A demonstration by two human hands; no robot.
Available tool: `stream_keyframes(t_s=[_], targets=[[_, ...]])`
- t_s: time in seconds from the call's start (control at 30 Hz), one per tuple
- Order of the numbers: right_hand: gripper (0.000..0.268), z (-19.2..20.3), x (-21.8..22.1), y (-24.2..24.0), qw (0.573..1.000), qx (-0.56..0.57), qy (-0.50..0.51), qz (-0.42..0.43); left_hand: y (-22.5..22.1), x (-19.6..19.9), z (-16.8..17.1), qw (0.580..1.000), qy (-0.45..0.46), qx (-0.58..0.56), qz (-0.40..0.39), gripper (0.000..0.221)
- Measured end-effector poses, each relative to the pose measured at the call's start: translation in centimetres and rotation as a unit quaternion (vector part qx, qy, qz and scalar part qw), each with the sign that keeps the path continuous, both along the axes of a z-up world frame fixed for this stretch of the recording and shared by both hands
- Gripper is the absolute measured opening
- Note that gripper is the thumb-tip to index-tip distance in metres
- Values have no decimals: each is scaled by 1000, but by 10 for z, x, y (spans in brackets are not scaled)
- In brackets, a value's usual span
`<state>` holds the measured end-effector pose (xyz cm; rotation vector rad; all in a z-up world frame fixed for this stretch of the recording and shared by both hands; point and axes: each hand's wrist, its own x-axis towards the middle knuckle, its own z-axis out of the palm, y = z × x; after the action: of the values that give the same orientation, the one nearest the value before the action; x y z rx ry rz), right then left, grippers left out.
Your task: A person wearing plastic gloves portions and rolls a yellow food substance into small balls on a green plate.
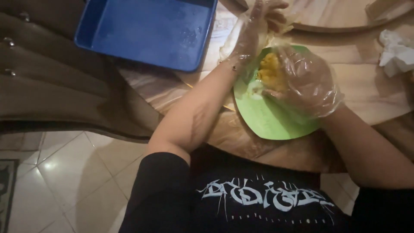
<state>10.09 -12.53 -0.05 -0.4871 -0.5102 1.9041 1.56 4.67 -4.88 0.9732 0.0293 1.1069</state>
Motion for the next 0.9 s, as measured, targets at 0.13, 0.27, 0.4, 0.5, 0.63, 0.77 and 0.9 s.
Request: stream_keyframes(t_s=[0.13, 0.27, 0.4, 0.5, 0.63, 0.77, 0.9], targets=[[26, -52, 30, 26, 990, 122, -21, 69, 6, 1, -2, 997, -41, 34, -47, 71], [15, -72, 54, 14, 977, 176, -34, 112, 10, 2, -3, 999, 31, 36, -18, 80], [22, 10, 1, 35, 946, 230, 17, 228, -8, -9, 16, 1000, 5, 11, -17, 82], [36, 7, 0, 27, 869, 287, 103, 390, -7, -9, 8, 998, 48, 36, -7, 78], [29, -97, 70, 27, 992, 62, 29, 108, -3, -5, 11, 999, 22, 18, -31, 78], [21, -106, 72, 26, 994, -77, -60, 44, 0, -5, 8, 996, -2, 21, -83, 82], [37, -176, 126, 38, 947, -104, -257, -163, 8, 0, 4, 996, 8, 30, -83, 75]])
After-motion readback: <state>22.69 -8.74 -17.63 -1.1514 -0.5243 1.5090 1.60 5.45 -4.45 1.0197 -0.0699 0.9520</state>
